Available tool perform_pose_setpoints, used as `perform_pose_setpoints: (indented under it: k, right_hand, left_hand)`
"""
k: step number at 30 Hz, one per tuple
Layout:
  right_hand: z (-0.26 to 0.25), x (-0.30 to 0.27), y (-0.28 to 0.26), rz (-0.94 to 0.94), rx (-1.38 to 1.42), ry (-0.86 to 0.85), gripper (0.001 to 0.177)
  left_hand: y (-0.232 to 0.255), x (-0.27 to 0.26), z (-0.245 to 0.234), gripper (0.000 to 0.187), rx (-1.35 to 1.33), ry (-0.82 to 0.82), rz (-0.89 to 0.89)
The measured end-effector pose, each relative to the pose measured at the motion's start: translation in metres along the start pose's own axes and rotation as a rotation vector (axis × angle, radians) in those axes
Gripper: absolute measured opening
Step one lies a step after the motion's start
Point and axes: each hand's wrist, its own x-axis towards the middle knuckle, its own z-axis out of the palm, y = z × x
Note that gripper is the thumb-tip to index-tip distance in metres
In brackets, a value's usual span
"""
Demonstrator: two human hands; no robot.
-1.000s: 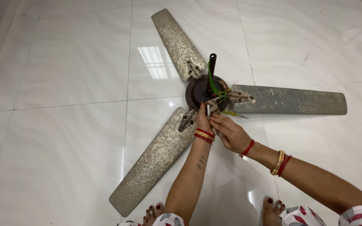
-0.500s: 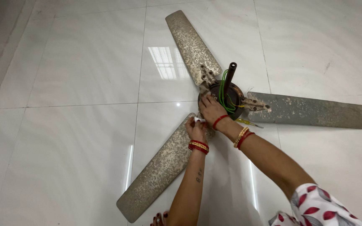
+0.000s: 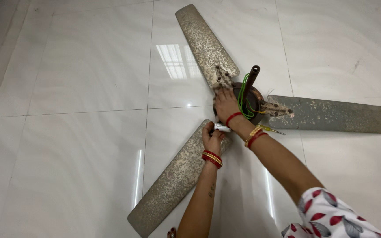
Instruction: The person attaches three fan blades to the central motor housing of a ceiling fan using a screwdriver. They secure each blade with screws and then wipe the motor housing with a cloth.
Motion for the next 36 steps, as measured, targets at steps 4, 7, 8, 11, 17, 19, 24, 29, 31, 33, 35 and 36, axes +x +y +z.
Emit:
perform_pose_setpoints:
  k: [4,7,8,11,17,19,24,29,31,33,35,36]
  right_hand:
    - [-0.009,-0.062,0.023,-0.339,0.134,0.127,0.047]
    - [-0.027,-0.100,0.054,-0.485,0.171,0.157,0.043]
    - [-0.035,-0.111,0.069,-0.497,0.233,0.050,0.034]
    - [-0.056,-0.124,0.111,-0.548,0.226,0.030,0.012]
    - [-0.045,-0.085,0.153,0.415,0.676,0.195,0.028]
    - [-0.029,-0.051,0.156,0.450,0.885,0.547,0.041]
    - [0.001,0.007,0.129,-0.019,0.694,0.328,0.037]
    - [-0.005,-0.023,0.146,0.523,1.464,-0.321,0.048]
    - [-0.013,-0.042,0.160,0.629,1.448,-0.216,0.035]
    - [-0.023,-0.068,0.171,0.300,0.608,-0.067,0.030]
    - [-0.037,-0.092,0.180,0.299,0.315,-0.289,0.034]
    - [-0.047,-0.098,0.184,0.351,0.362,-0.243,0.032]
  left_hand:
    - [0.017,-0.012,0.010,0.049,0.114,0.055,-0.045]
    - [0.019,-0.019,0.026,0.054,0.094,0.076,-0.032]
    - [0.018,-0.022,0.033,0.056,0.067,0.074,-0.020]
    - [0.019,-0.024,0.055,0.056,0.280,0.128,0.142]
    - [0.025,-0.029,0.088,0.055,0.356,0.015,0.199]
    - [0.024,-0.030,0.093,0.053,0.374,0.012,0.184]
    - [0.019,-0.027,0.100,0.046,0.408,0.014,0.208]
    - [0.026,-0.025,0.107,0.031,0.333,-0.006,0.386]
    - [0.036,-0.029,0.111,0.034,0.186,-0.110,0.367]
    - [0.048,-0.033,0.119,0.034,0.144,-0.229,0.390]
    - [0.059,-0.037,0.128,0.033,0.207,-0.366,0.453]
    - [0.062,-0.040,0.132,0.031,0.213,-0.393,0.438]
